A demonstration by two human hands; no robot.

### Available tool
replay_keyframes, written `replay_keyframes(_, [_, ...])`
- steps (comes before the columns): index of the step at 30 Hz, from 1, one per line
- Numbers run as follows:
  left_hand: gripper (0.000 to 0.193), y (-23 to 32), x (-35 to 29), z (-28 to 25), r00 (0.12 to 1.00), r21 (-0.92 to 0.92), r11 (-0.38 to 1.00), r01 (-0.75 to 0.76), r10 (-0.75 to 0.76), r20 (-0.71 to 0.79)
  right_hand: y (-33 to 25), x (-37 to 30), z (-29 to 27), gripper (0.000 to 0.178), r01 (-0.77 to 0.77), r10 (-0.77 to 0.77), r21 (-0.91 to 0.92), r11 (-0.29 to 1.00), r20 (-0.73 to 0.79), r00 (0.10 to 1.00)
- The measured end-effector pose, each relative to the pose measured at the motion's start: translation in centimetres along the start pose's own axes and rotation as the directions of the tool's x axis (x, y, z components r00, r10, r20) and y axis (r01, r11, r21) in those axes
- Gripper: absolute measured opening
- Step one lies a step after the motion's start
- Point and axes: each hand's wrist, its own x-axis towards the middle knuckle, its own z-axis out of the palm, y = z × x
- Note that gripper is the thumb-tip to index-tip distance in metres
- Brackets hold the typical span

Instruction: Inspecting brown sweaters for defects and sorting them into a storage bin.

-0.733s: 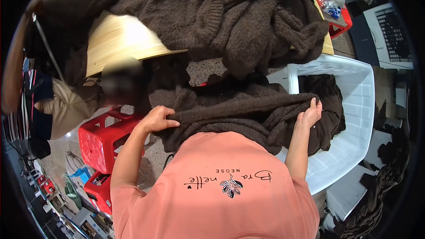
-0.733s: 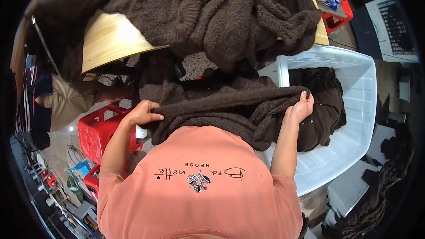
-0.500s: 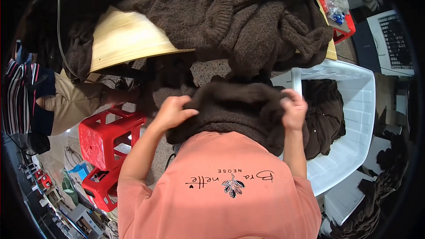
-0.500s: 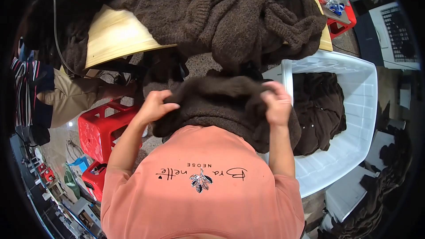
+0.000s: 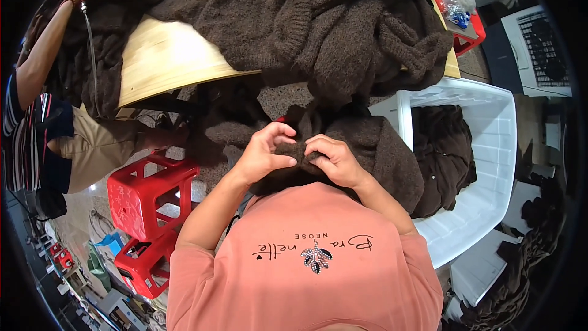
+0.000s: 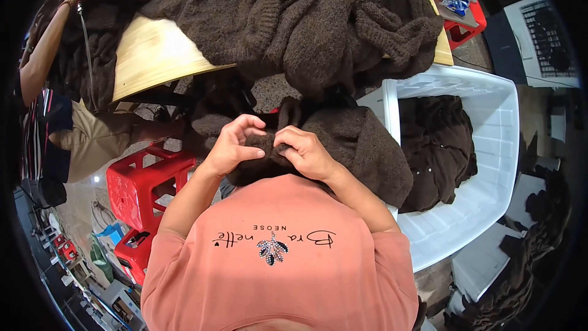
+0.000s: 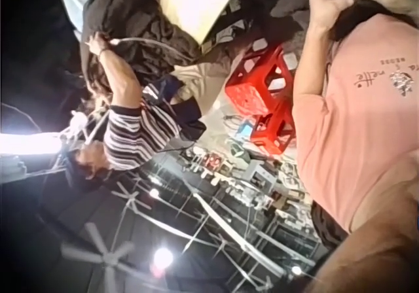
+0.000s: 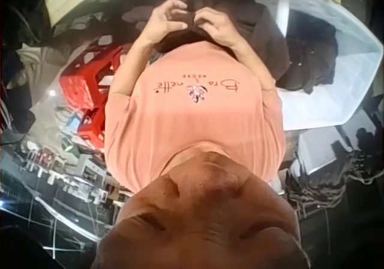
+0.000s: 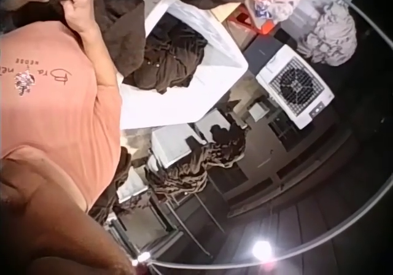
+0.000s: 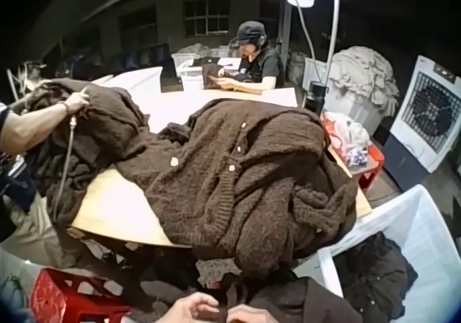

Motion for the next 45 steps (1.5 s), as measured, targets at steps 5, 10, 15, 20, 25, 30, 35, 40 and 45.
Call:
replay_keyframes(5, [0.016,-1.4,-0.9,-0.1,0.98,-0.069,0.987,0.145,-0.153,-0.128,0.5,-0.3,-0.2,0.017,-0.037,0.042,0.053,0.998,-0.089,0.995])
replay_keyframes(10, [0.007,-0.8,-0.6,1.1,0.983,0.058,0.998,0.028,-0.017,-0.185,-0.2,0.0,0.2,0.014,0.08,-0.076,0.048,0.996,-0.075,0.994])
replay_keyframes(15, [0.011,-1.0,-0.6,2.5,0.953,0.362,0.931,-0.045,0.148,-0.263,-0.6,0.3,0.7,0.012,0.018,-0.019,-0.035,0.999,-0.018,1.0])
replay_keyframes(20, [0.01,-1.8,-0.6,2.2,0.968,0.441,0.896,-0.047,0.15,-0.2,-0.4,0.1,1.4,0.013,-0.01,0.008,0.128,0.992,0.011,1.0])
replay_keyframes(25, [0.02,1.6,-0.8,2.8,0.999,0.265,0.964,0.007,-0.017,0.036,0.1,-0.4,1.2,0.015,-0.089,0.128,0.256,0.963,-0.141,0.982])
replay_keyframes(30, [0.017,-0.6,-0.3,2.1,0.996,0.014,0.998,0.065,-0.064,-0.061,0.0,-0.6,0.9,0.016,-0.06,0.103,0.221,0.973,-0.188,0.977])
replay_keyframes(35, [0.006,-1.4,0.2,1.9,0.995,-0.04,0.999,-0.014,0.009,-0.103,-0.5,-0.6,0.9,0.018,0.151,-0.136,0.039,0.988,-0.266,0.954])
replay_keyframes(40, [0.006,-1.1,0.3,2.3,0.99,-0.219,0.976,0.003,-0.034,-0.138,-1.0,-0.5,0.8,0.025,0.277,-0.325,-0.223,0.934,-0.217,0.921])
replay_keyframes(45, [0.005,-1.0,0.3,2.8,0.995,-0.318,0.948,0.029,-0.057,-0.079,-0.8,-0.4,1.2,0.023,0.382,-0.51,-0.445,0.81,-0.215,0.833])
